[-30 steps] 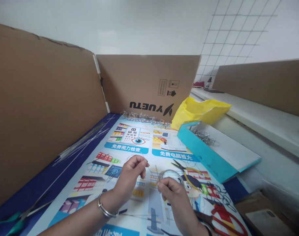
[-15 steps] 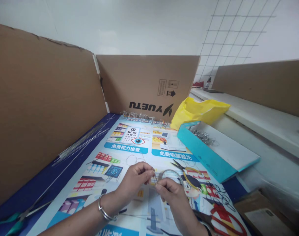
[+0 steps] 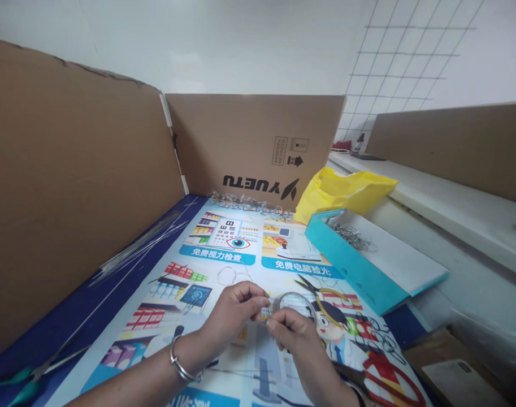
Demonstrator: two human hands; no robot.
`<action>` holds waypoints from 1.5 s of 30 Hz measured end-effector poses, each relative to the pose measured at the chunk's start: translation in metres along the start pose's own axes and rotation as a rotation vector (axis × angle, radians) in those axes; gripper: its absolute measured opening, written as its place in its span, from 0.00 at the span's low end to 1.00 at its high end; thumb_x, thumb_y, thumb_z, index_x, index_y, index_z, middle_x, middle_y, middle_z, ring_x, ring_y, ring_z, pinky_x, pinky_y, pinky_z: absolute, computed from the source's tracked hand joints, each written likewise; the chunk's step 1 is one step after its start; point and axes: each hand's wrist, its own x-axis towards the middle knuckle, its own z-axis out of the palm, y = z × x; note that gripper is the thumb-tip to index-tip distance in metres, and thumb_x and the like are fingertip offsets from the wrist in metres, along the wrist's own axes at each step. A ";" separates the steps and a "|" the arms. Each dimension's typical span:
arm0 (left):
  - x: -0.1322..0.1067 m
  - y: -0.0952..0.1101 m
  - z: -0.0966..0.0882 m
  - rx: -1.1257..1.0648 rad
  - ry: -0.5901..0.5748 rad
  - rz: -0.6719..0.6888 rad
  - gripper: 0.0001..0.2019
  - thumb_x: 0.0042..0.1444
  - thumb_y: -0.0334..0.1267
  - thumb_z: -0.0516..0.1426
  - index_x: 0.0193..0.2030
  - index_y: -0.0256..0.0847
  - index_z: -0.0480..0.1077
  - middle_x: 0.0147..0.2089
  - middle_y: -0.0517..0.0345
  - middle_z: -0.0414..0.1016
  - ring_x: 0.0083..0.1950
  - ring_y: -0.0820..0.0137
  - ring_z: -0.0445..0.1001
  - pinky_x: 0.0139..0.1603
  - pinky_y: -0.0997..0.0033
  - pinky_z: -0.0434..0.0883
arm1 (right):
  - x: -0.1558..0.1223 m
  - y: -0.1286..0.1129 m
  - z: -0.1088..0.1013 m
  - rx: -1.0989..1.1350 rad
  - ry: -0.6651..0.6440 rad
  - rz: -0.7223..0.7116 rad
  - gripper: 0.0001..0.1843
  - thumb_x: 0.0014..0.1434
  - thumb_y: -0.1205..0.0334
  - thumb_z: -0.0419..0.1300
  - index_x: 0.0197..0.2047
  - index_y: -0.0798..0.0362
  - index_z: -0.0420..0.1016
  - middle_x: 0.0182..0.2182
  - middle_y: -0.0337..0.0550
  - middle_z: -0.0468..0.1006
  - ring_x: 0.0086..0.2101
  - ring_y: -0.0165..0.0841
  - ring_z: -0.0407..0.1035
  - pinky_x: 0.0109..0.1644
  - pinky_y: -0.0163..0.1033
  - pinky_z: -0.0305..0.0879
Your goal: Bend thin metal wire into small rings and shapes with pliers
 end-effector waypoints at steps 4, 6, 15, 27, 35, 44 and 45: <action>0.000 -0.001 0.002 -0.003 0.003 -0.011 0.07 0.46 0.38 0.61 0.28 0.36 0.70 0.22 0.63 0.69 0.24 0.76 0.64 0.29 0.75 0.62 | 0.000 0.003 0.000 0.005 -0.011 -0.008 0.15 0.52 0.52 0.61 0.22 0.53 0.66 0.17 0.33 0.60 0.22 0.27 0.53 0.27 0.35 0.49; 0.000 -0.001 0.001 0.016 -0.005 -0.012 0.06 0.47 0.37 0.60 0.27 0.37 0.70 0.21 0.64 0.68 0.24 0.76 0.64 0.30 0.75 0.62 | 0.001 0.003 0.000 0.013 -0.016 -0.014 0.15 0.52 0.52 0.61 0.23 0.53 0.66 0.17 0.33 0.60 0.22 0.27 0.53 0.27 0.35 0.49; 0.001 -0.004 -0.004 0.047 -0.029 0.063 0.04 0.53 0.35 0.56 0.29 0.38 0.66 0.27 0.60 0.73 0.30 0.74 0.68 0.34 0.73 0.65 | 0.001 -0.002 0.000 0.126 -0.135 0.092 0.14 0.52 0.52 0.61 0.25 0.55 0.70 0.18 0.35 0.64 0.21 0.26 0.56 0.26 0.34 0.49; 0.005 -0.011 -0.007 0.062 -0.004 0.060 0.06 0.55 0.36 0.55 0.29 0.38 0.64 0.26 0.62 0.71 0.28 0.75 0.67 0.31 0.74 0.66 | 0.001 0.001 -0.003 0.180 -0.289 0.208 0.12 0.54 0.55 0.61 0.29 0.56 0.75 0.25 0.40 0.73 0.23 0.24 0.61 0.26 0.31 0.53; 0.006 -0.009 -0.007 0.021 -0.002 0.049 0.06 0.54 0.36 0.56 0.28 0.38 0.64 0.24 0.62 0.70 0.27 0.75 0.67 0.30 0.75 0.66 | 0.002 0.002 -0.002 0.218 -0.318 0.200 0.12 0.55 0.55 0.61 0.32 0.56 0.76 0.26 0.41 0.74 0.24 0.24 0.62 0.27 0.31 0.54; 0.007 -0.010 -0.006 -0.040 -0.004 0.048 0.07 0.54 0.36 0.56 0.28 0.38 0.63 0.24 0.63 0.69 0.25 0.75 0.68 0.31 0.74 0.68 | 0.001 0.008 0.000 0.034 -0.227 0.136 0.10 0.50 0.56 0.64 0.34 0.54 0.76 0.23 0.36 0.70 0.24 0.26 0.60 0.27 0.32 0.56; 0.007 -0.010 -0.006 -0.047 -0.005 0.048 0.07 0.54 0.36 0.56 0.28 0.38 0.63 0.24 0.63 0.69 0.26 0.75 0.69 0.31 0.73 0.68 | 0.001 0.009 -0.001 -0.003 -0.215 0.113 0.10 0.50 0.56 0.63 0.33 0.54 0.76 0.23 0.35 0.69 0.24 0.26 0.59 0.27 0.32 0.56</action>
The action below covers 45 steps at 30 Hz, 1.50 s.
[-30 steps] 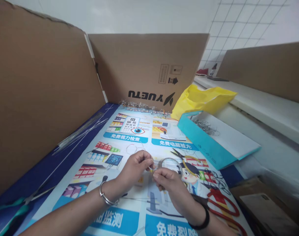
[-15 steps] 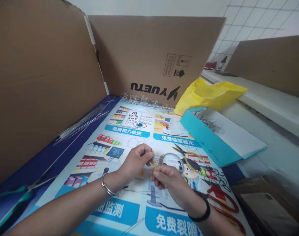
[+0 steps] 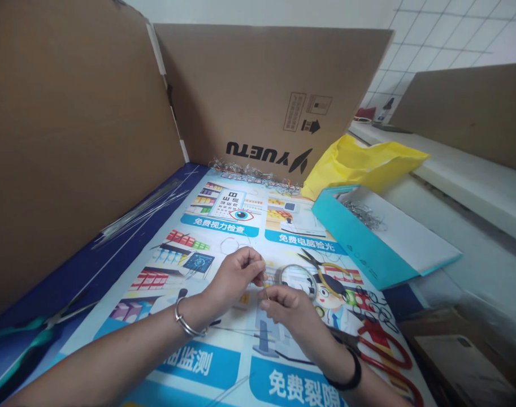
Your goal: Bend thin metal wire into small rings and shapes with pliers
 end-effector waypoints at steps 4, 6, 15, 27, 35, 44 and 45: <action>0.000 0.000 0.000 -0.014 -0.007 -0.008 0.08 0.54 0.37 0.56 0.28 0.39 0.62 0.24 0.62 0.70 0.25 0.75 0.69 0.31 0.72 0.68 | 0.001 0.002 -0.001 -0.109 0.032 -0.067 0.10 0.52 0.55 0.61 0.32 0.54 0.75 0.22 0.35 0.66 0.24 0.26 0.57 0.27 0.33 0.54; 0.000 0.000 0.000 -0.010 -0.007 -0.010 0.08 0.54 0.38 0.56 0.28 0.39 0.62 0.24 0.62 0.70 0.25 0.75 0.69 0.31 0.72 0.68 | 0.001 0.000 0.000 -0.131 0.038 -0.081 0.10 0.52 0.55 0.60 0.31 0.54 0.74 0.22 0.34 0.65 0.24 0.26 0.56 0.27 0.33 0.54; -0.001 0.001 0.001 0.027 -0.003 0.013 0.07 0.53 0.37 0.57 0.28 0.38 0.63 0.23 0.63 0.68 0.26 0.74 0.68 0.31 0.72 0.68 | -0.002 -0.008 0.001 -0.251 0.064 -0.122 0.10 0.53 0.55 0.58 0.28 0.52 0.71 0.23 0.36 0.66 0.25 0.29 0.58 0.29 0.34 0.55; -0.003 -0.003 0.004 0.057 -0.032 0.003 0.07 0.53 0.38 0.57 0.29 0.38 0.63 0.24 0.64 0.68 0.25 0.74 0.69 0.30 0.72 0.69 | -0.001 -0.013 0.003 -0.294 0.109 -0.100 0.11 0.52 0.54 0.56 0.24 0.51 0.63 0.20 0.34 0.60 0.23 0.28 0.54 0.27 0.34 0.52; -0.003 -0.004 0.003 0.126 -0.032 0.024 0.05 0.53 0.36 0.55 0.29 0.39 0.64 0.24 0.63 0.68 0.26 0.74 0.69 0.30 0.73 0.68 | -0.002 -0.013 0.001 -0.280 0.123 -0.094 0.12 0.53 0.53 0.56 0.24 0.51 0.64 0.20 0.34 0.60 0.24 0.28 0.54 0.28 0.34 0.51; -0.002 -0.008 0.001 0.273 -0.021 0.106 0.02 0.52 0.34 0.54 0.29 0.40 0.67 0.26 0.64 0.68 0.28 0.74 0.67 0.32 0.74 0.65 | -0.003 -0.010 -0.001 -0.334 0.150 -0.072 0.11 0.53 0.55 0.55 0.24 0.51 0.65 0.20 0.35 0.63 0.24 0.29 0.57 0.28 0.36 0.53; -0.002 -0.009 0.001 0.265 -0.018 0.112 0.02 0.52 0.33 0.54 0.29 0.40 0.67 0.26 0.64 0.68 0.28 0.74 0.67 0.32 0.74 0.65 | -0.003 -0.008 -0.002 -0.318 0.144 -0.061 0.11 0.53 0.55 0.55 0.25 0.51 0.66 0.20 0.35 0.65 0.24 0.30 0.58 0.28 0.35 0.53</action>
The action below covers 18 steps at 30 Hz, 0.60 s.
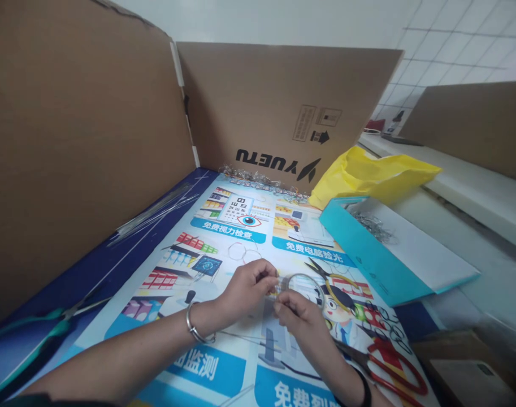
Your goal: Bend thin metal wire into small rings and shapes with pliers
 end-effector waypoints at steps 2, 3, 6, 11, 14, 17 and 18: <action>-0.001 -0.001 0.002 -0.017 0.013 0.012 0.02 0.51 0.33 0.54 0.29 0.40 0.67 0.26 0.64 0.67 0.29 0.74 0.67 0.32 0.74 0.65 | 0.000 0.005 0.000 0.041 -0.007 0.025 0.11 0.54 0.53 0.55 0.26 0.51 0.67 0.21 0.36 0.67 0.24 0.30 0.60 0.27 0.35 0.54; -0.001 -0.003 0.003 -0.032 0.024 0.019 0.02 0.52 0.33 0.54 0.30 0.40 0.67 0.26 0.64 0.67 0.29 0.74 0.67 0.32 0.74 0.65 | 0.000 0.007 0.000 0.060 -0.006 0.039 0.12 0.55 0.51 0.55 0.27 0.51 0.68 0.21 0.37 0.68 0.24 0.30 0.61 0.27 0.35 0.55; -0.002 -0.007 0.007 -0.106 0.068 0.012 0.03 0.53 0.35 0.55 0.32 0.40 0.68 0.27 0.63 0.67 0.28 0.74 0.67 0.31 0.74 0.65 | 0.000 0.011 0.000 0.101 0.000 0.075 0.16 0.56 0.46 0.55 0.30 0.51 0.69 0.19 0.36 0.68 0.22 0.29 0.59 0.26 0.35 0.54; 0.006 0.005 -0.004 -0.224 0.115 -0.016 0.03 0.52 0.35 0.56 0.33 0.39 0.68 0.25 0.63 0.67 0.26 0.75 0.68 0.30 0.74 0.66 | 0.002 0.008 -0.002 0.157 0.003 0.084 0.21 0.55 0.40 0.55 0.28 0.51 0.68 0.18 0.37 0.67 0.19 0.28 0.58 0.24 0.35 0.54; 0.014 0.034 -0.034 -0.248 0.179 0.044 0.03 0.51 0.34 0.57 0.32 0.38 0.67 0.24 0.63 0.68 0.26 0.76 0.68 0.29 0.75 0.65 | 0.003 0.006 -0.002 0.139 0.004 0.079 0.22 0.52 0.39 0.57 0.29 0.51 0.69 0.20 0.38 0.69 0.20 0.30 0.61 0.23 0.36 0.56; 0.016 0.066 -0.073 -0.270 0.240 0.143 0.04 0.50 0.33 0.58 0.32 0.37 0.68 0.27 0.62 0.69 0.27 0.76 0.69 0.31 0.74 0.66 | 0.002 0.007 0.000 0.080 0.033 0.078 0.21 0.52 0.40 0.58 0.33 0.50 0.71 0.23 0.39 0.70 0.21 0.30 0.62 0.22 0.36 0.57; 0.014 0.075 -0.084 -0.268 0.255 0.185 0.04 0.51 0.34 0.58 0.33 0.37 0.68 0.26 0.62 0.69 0.27 0.77 0.69 0.31 0.74 0.66 | 0.002 0.008 0.000 0.043 0.038 0.071 0.20 0.52 0.40 0.57 0.35 0.50 0.72 0.23 0.39 0.71 0.21 0.30 0.63 0.22 0.36 0.57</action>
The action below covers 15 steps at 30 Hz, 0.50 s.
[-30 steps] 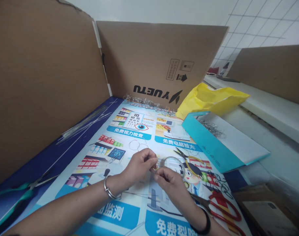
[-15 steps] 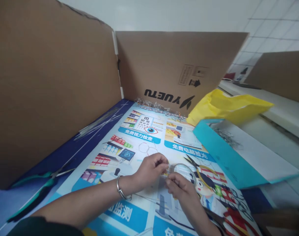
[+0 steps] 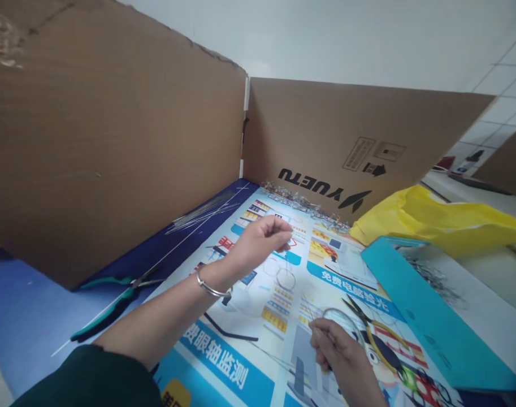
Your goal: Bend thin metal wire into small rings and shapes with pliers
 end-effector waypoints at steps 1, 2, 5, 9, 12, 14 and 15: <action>0.002 0.010 -0.008 -0.004 -0.001 0.039 0.04 0.51 0.34 0.58 0.33 0.37 0.68 0.27 0.62 0.69 0.27 0.77 0.69 0.32 0.74 0.66 | 0.000 0.001 0.000 -0.049 0.001 -0.012 0.20 0.53 0.41 0.56 0.36 0.49 0.73 0.23 0.39 0.71 0.21 0.31 0.63 0.23 0.36 0.58; 0.003 0.017 -0.015 0.007 -0.004 0.072 0.04 0.51 0.34 0.58 0.34 0.37 0.68 0.27 0.62 0.69 0.27 0.77 0.69 0.32 0.74 0.66 | 0.001 0.003 0.000 -0.112 -0.001 -0.032 0.19 0.54 0.42 0.55 0.36 0.49 0.73 0.23 0.40 0.72 0.21 0.31 0.64 0.24 0.37 0.59; 0.003 0.030 -0.027 0.043 -0.026 0.141 0.04 0.52 0.34 0.58 0.34 0.37 0.69 0.28 0.61 0.70 0.28 0.77 0.69 0.32 0.74 0.66 | 0.009 0.003 -0.001 -0.370 -0.051 -0.171 0.16 0.57 0.47 0.53 0.37 0.48 0.75 0.30 0.44 0.77 0.28 0.36 0.70 0.33 0.40 0.66; 0.002 0.032 -0.027 0.067 -0.071 0.111 0.02 0.52 0.32 0.57 0.33 0.37 0.68 0.27 0.62 0.69 0.28 0.77 0.69 0.31 0.74 0.67 | 0.025 -0.006 0.008 -0.818 -0.169 -0.443 0.14 0.62 0.61 0.48 0.41 0.49 0.76 0.39 0.48 0.78 0.39 0.40 0.73 0.43 0.42 0.66; 0.001 0.025 -0.021 0.146 -0.169 0.057 0.00 0.52 0.31 0.56 0.31 0.38 0.68 0.26 0.62 0.69 0.28 0.76 0.69 0.30 0.74 0.67 | 0.036 -0.019 0.024 -1.131 -0.186 -0.577 0.19 0.58 0.74 0.47 0.44 0.50 0.75 0.37 0.47 0.78 0.36 0.38 0.73 0.39 0.40 0.66; 0.000 0.019 -0.018 0.226 -0.272 0.061 0.01 0.53 0.31 0.56 0.31 0.38 0.69 0.26 0.62 0.69 0.28 0.76 0.70 0.30 0.75 0.66 | 0.040 -0.026 0.034 -1.264 -0.159 -0.650 0.21 0.55 0.78 0.49 0.45 0.51 0.75 0.36 0.46 0.77 0.35 0.38 0.73 0.36 0.38 0.65; -0.001 0.016 -0.017 0.262 -0.312 0.067 0.02 0.53 0.31 0.56 0.31 0.39 0.69 0.27 0.62 0.69 0.29 0.76 0.70 0.30 0.75 0.66 | 0.042 -0.029 0.038 -1.304 -0.151 -0.677 0.20 0.54 0.79 0.50 0.44 0.52 0.75 0.35 0.46 0.77 0.35 0.38 0.72 0.35 0.38 0.65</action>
